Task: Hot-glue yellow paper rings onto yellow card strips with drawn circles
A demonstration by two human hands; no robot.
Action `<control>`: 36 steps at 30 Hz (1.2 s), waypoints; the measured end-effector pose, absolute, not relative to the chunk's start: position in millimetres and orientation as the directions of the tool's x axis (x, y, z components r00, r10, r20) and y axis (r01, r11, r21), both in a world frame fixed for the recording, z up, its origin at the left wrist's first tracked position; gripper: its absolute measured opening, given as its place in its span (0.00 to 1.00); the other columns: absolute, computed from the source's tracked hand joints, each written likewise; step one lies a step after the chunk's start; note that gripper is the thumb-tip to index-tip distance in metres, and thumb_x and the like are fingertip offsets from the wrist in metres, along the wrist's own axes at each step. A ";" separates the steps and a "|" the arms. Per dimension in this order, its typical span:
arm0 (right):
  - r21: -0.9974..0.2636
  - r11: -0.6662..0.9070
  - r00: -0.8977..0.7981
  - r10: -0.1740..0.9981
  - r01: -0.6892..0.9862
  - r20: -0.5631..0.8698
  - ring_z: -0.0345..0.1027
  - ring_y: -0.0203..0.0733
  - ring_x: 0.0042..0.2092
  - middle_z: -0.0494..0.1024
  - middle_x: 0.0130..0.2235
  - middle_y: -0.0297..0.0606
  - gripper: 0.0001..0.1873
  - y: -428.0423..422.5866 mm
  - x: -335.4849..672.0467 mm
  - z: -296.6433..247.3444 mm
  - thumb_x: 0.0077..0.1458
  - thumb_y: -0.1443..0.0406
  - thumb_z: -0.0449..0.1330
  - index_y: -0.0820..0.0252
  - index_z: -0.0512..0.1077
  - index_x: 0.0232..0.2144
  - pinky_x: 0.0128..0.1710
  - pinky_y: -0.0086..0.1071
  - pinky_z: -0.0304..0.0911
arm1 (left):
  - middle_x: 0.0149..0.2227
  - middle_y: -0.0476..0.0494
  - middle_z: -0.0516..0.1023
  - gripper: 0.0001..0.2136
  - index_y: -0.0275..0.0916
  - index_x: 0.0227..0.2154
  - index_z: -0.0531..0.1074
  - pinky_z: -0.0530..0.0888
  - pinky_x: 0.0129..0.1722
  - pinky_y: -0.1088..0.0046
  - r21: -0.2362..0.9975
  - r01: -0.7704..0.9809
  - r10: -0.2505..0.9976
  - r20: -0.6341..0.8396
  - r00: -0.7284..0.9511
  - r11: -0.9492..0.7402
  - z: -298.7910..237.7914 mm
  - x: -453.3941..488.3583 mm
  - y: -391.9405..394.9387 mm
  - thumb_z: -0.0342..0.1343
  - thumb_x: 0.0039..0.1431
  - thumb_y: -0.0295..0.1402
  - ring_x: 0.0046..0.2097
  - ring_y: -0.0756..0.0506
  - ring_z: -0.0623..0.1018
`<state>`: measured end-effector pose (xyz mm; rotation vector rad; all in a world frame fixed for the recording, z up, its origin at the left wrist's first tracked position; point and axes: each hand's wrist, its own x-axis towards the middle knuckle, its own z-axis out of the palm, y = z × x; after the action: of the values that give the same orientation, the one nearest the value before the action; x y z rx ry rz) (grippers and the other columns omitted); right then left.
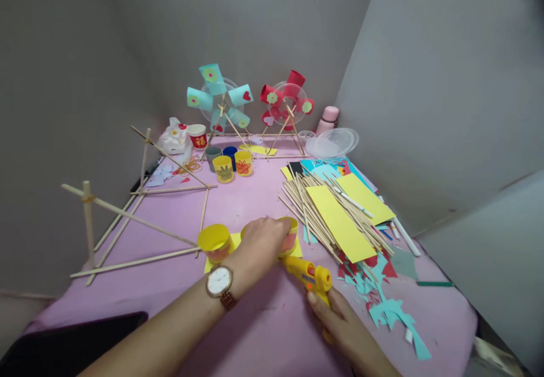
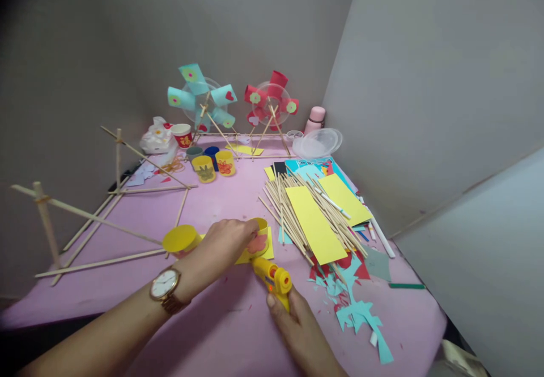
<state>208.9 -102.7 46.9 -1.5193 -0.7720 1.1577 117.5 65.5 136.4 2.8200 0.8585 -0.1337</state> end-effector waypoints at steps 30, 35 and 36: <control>-0.956 -0.272 0.311 0.923 0.110 -0.226 0.59 0.50 0.58 0.70 0.56 0.48 0.28 -103.9 205.6 41.5 0.59 0.51 0.50 0.62 0.64 0.54 0.56 0.38 0.55 | 0.24 0.48 0.76 0.06 0.42 0.28 0.66 0.56 0.22 0.73 0.214 0.507 0.508 -0.052 0.860 -0.835 123.5 114.8 70.5 0.48 0.51 0.24 0.28 0.45 0.76; -0.954 -0.290 0.317 0.914 0.076 -0.252 0.57 0.50 0.59 0.68 0.57 0.47 0.30 -106.0 209.7 45.4 0.57 0.49 0.51 0.62 0.64 0.55 0.59 0.40 0.51 | 0.26 0.46 0.77 0.06 0.42 0.29 0.66 0.58 0.23 0.71 0.193 0.505 0.503 -0.060 0.862 -0.841 128.0 115.5 69.8 0.46 0.55 0.27 0.30 0.42 0.77; -0.954 -0.293 0.333 0.907 0.061 -0.257 0.56 0.50 0.60 0.68 0.57 0.46 0.30 -106.2 210.0 46.4 0.57 0.49 0.51 0.61 0.63 0.56 0.60 0.40 0.50 | 0.25 0.46 0.77 0.06 0.42 0.28 0.66 0.58 0.24 0.72 0.192 0.504 0.501 -0.065 0.863 -0.842 129.5 115.5 69.3 0.46 0.55 0.27 0.29 0.43 0.77</control>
<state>210.0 -106.2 46.4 -1.6336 -0.8889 1.0997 115.5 69.3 129.5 2.8342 0.7728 -0.0186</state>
